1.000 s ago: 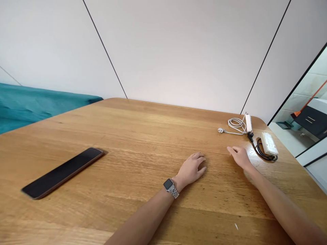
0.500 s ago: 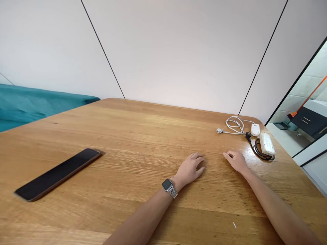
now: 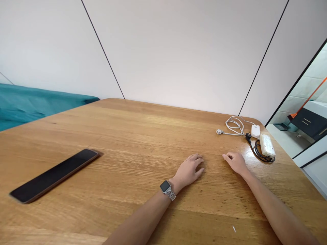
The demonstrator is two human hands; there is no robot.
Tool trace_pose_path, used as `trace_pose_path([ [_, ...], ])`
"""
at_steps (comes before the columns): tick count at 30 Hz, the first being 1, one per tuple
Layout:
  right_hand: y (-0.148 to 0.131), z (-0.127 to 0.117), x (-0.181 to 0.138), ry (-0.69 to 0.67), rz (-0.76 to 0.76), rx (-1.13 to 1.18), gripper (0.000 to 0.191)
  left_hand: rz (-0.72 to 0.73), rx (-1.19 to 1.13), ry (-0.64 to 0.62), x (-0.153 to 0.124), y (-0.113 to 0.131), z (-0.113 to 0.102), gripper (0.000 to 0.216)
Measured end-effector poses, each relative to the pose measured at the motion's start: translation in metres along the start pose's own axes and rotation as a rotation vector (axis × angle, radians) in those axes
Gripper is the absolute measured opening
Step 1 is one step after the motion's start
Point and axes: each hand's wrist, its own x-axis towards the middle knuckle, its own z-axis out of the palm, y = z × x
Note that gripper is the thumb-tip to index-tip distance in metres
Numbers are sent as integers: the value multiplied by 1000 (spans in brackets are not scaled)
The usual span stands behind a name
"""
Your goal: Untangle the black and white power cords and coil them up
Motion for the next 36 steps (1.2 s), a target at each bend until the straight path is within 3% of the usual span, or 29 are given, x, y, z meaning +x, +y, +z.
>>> trace_pose_path([
  [21,5,6,0,42,23,22,47,-3,42,-24,0,-5,2,30],
  [24,18,3,6,184,65,-16,42,-11,48,-30,0,-5,2,31],
  [26,32,-4,17,347,145,-137,48,-9,55,-33,-1,-4,2,31],
  [28,48,-14,33,423,309,-305,63,0,63,-34,-1,-4,2,31],
  [32,70,-33,66,328,583,-431,67,0,50,-23,-2,-3,2,30],
  [36,65,-37,83,204,611,-440,43,-20,30,-22,-3,1,-1,30],
])
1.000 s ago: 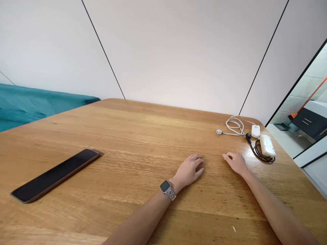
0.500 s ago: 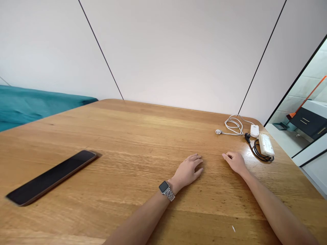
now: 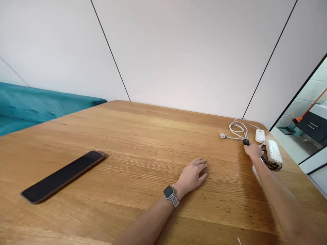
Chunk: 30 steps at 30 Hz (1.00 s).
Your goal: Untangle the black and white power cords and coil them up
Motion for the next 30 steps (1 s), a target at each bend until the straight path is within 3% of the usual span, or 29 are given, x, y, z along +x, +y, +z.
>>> trace_pose_path([
  [8,-53,3,-19,-91,-494,-46,43,-14,-30,-2,0,3,-1,29],
  [12,-72,2,-4,-148,-530,-114,38,-9,-40,-3,0,2,0,28],
  [16,-74,-10,-5,-219,-570,-128,28,-36,-78,16,0,4,-2,30],
  [20,-71,-49,-30,-247,-675,-36,33,-78,-216,92,17,16,0,34],
  [24,-75,-115,-61,-201,-843,270,38,-2,-500,259,63,46,-7,58],
  [27,-83,-164,-77,-170,-944,457,39,214,-704,314,104,82,-30,67],
  [30,-94,-200,-84,-80,-982,603,36,317,-978,330,135,116,-62,49],
])
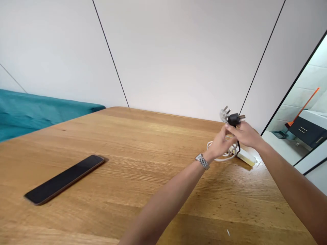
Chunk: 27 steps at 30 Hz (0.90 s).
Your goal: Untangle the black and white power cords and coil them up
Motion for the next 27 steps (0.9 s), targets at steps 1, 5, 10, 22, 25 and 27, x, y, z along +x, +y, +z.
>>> trace_pose_path([
  [1,-6,-5,4,58,-15,20,37,-31,-103,8,11,9,3,43],
  [5,-17,-11,15,241,31,94,45,-243,-302,-34,30,37,9,20],
  [10,7,15,8,180,5,498,77,-274,-383,231,28,73,6,32],
  [22,57,152,-55,-149,155,229,88,-286,-313,309,64,155,-29,36],
  [25,50,160,-60,-213,259,-59,73,-236,-267,332,72,179,-38,36],
  [27,51,156,-63,-281,312,-208,56,-149,-223,362,76,199,-49,37],
])
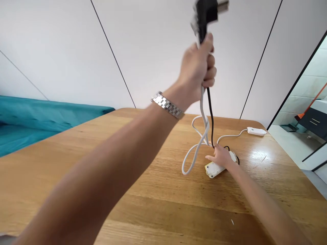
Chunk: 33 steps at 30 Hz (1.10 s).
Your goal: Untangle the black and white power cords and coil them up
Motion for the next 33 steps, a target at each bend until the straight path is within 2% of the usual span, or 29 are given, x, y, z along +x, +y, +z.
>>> trace_pose_path([
  [3,16,-16,-7,-10,86,-115,30,125,25,89,9,31,-19,39],
  [6,41,-38,-15,7,102,-169,19,154,39,183,20,44,-57,40],
  [10,69,-61,-25,-10,119,-236,20,84,28,240,34,30,-118,38],
  [13,86,-68,-32,-51,148,-281,17,63,-13,291,38,16,-147,38],
  [16,102,-72,-37,-49,215,-296,16,46,-45,372,36,16,-158,39],
  [20,121,-78,-44,-24,303,-327,20,90,-18,410,31,33,-168,41],
  [26,136,-75,-52,128,266,-275,27,119,198,386,30,46,-194,42],
  [29,143,-73,-62,80,298,-92,32,95,240,437,27,46,-199,41],
  [33,155,-79,-75,-34,123,424,46,86,259,427,18,44,-200,40],
])
